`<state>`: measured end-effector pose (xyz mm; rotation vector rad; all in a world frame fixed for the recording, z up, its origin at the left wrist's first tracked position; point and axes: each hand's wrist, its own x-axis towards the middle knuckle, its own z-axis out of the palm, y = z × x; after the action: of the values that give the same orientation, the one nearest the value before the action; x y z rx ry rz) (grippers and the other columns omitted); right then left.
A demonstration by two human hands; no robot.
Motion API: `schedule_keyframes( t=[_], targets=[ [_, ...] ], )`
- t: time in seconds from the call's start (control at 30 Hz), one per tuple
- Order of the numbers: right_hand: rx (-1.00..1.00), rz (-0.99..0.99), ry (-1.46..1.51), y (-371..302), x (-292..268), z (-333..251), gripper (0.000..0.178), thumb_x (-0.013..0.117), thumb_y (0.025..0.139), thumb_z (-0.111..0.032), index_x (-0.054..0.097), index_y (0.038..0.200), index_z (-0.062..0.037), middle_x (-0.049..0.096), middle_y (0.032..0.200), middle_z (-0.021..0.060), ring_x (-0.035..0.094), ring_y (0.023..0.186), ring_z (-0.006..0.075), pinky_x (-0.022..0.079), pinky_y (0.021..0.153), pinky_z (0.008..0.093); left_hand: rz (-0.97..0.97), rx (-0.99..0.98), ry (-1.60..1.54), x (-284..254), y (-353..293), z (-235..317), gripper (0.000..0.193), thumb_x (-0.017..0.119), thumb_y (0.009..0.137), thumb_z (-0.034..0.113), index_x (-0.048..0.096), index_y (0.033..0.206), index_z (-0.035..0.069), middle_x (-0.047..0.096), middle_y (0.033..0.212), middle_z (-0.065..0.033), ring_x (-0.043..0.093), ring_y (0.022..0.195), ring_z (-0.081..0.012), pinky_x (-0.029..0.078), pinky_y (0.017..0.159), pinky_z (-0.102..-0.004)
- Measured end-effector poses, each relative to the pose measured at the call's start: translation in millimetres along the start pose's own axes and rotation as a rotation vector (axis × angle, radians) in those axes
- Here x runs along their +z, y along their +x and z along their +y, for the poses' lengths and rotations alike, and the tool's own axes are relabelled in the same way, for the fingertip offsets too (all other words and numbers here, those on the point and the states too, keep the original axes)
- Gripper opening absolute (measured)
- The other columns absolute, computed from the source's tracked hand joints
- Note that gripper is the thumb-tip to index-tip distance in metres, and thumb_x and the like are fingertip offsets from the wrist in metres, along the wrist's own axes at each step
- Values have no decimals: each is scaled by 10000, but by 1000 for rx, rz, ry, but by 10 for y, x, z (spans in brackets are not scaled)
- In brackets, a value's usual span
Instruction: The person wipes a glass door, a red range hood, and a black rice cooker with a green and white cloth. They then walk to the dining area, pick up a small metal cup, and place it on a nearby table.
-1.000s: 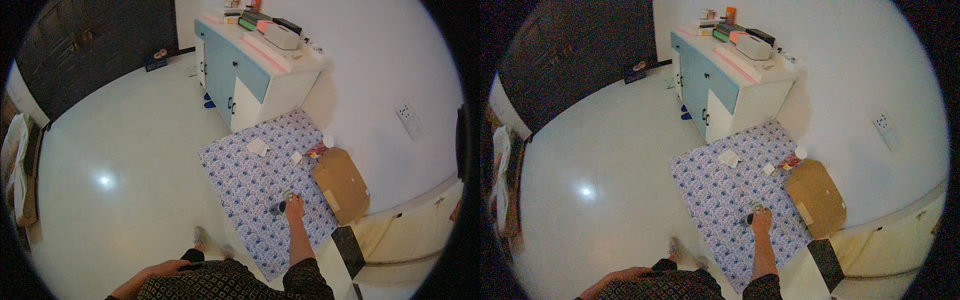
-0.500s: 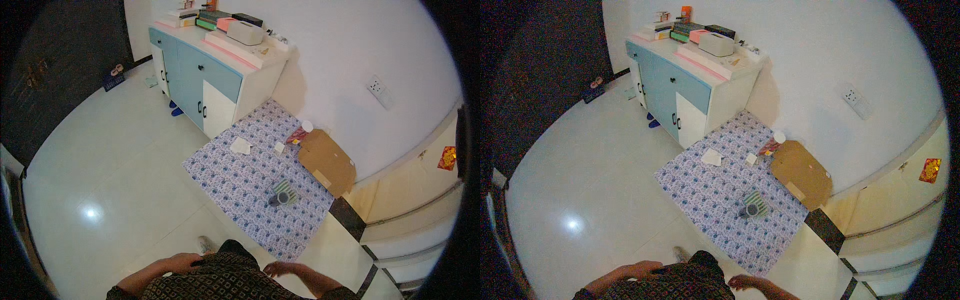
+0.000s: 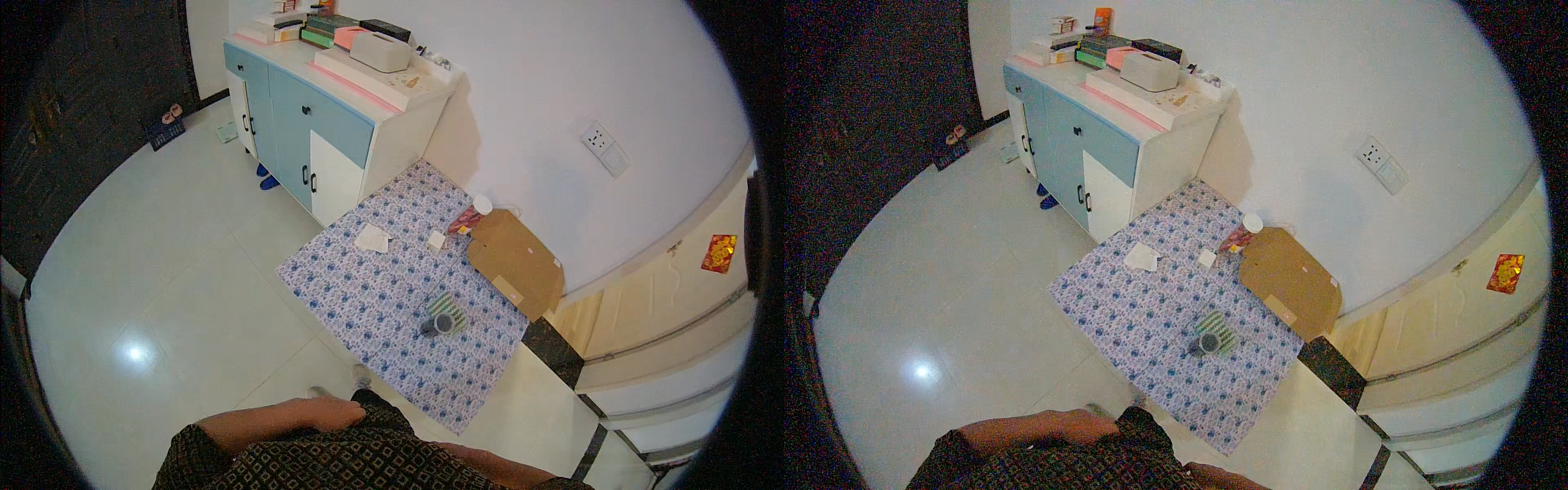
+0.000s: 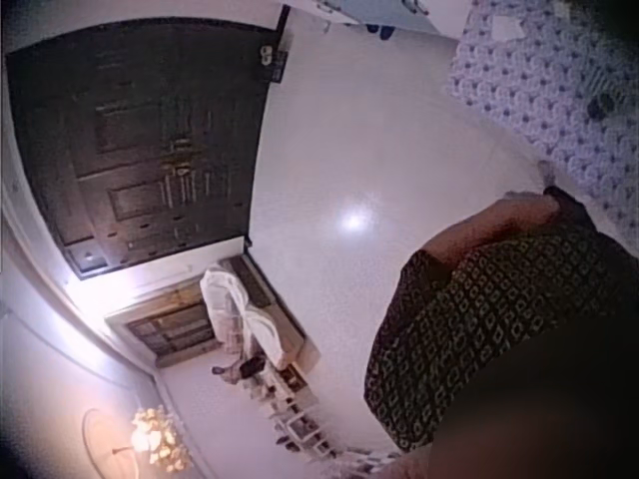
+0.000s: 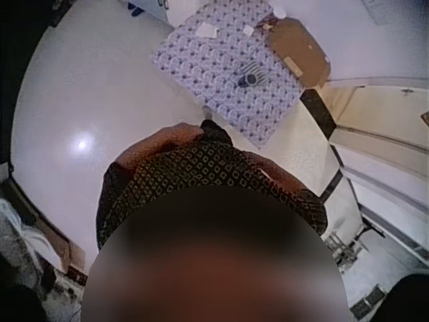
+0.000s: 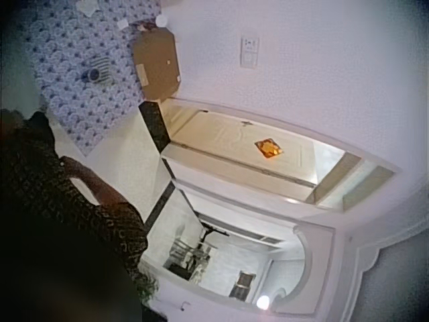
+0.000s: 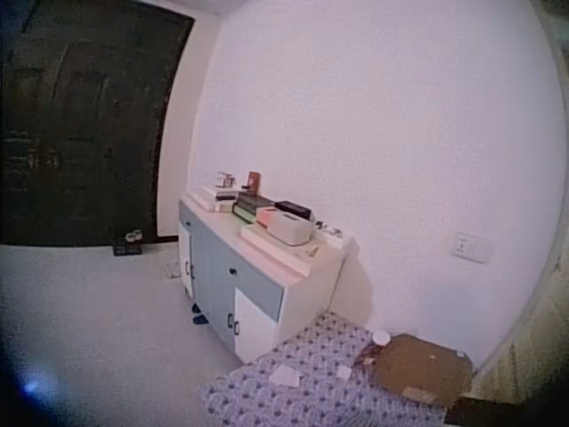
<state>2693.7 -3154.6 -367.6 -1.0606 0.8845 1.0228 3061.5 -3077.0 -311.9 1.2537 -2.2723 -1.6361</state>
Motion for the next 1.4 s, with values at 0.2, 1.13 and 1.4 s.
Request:
schedule_keyframes(
  t=[0.2,1.13,1.4],
  targets=[
    [-32,6,-7,-10,-170,-44,424,486,904,-316,399,1256,-96,334,1275,147,372,1134,330,369,871,506,-160,29,184,-142,320,-25,198,395,870,131,488,992,7,540,1013,-172,553,957,-363,458,751,-476],
    [-97,-52,-545,-167,-686,-91,255,517,874,-201,504,1069,-37,500,987,169,498,884,340,415,691,493,51,48,213,-48,-30,-22,74,493,790,66,542,840,45,562,741,-146,608,694,-330,478,535,-446],
    [-223,-209,-1244,-181,-1058,-638,211,526,865,-168,534,1015,-20,548,905,176,534,813,343,428,640,489,126,-154,-304,425,-554,-160,304,474,842,111,526,1141,133,563,1033,-132,575,905,-296,474,720,-418]
  ],
)
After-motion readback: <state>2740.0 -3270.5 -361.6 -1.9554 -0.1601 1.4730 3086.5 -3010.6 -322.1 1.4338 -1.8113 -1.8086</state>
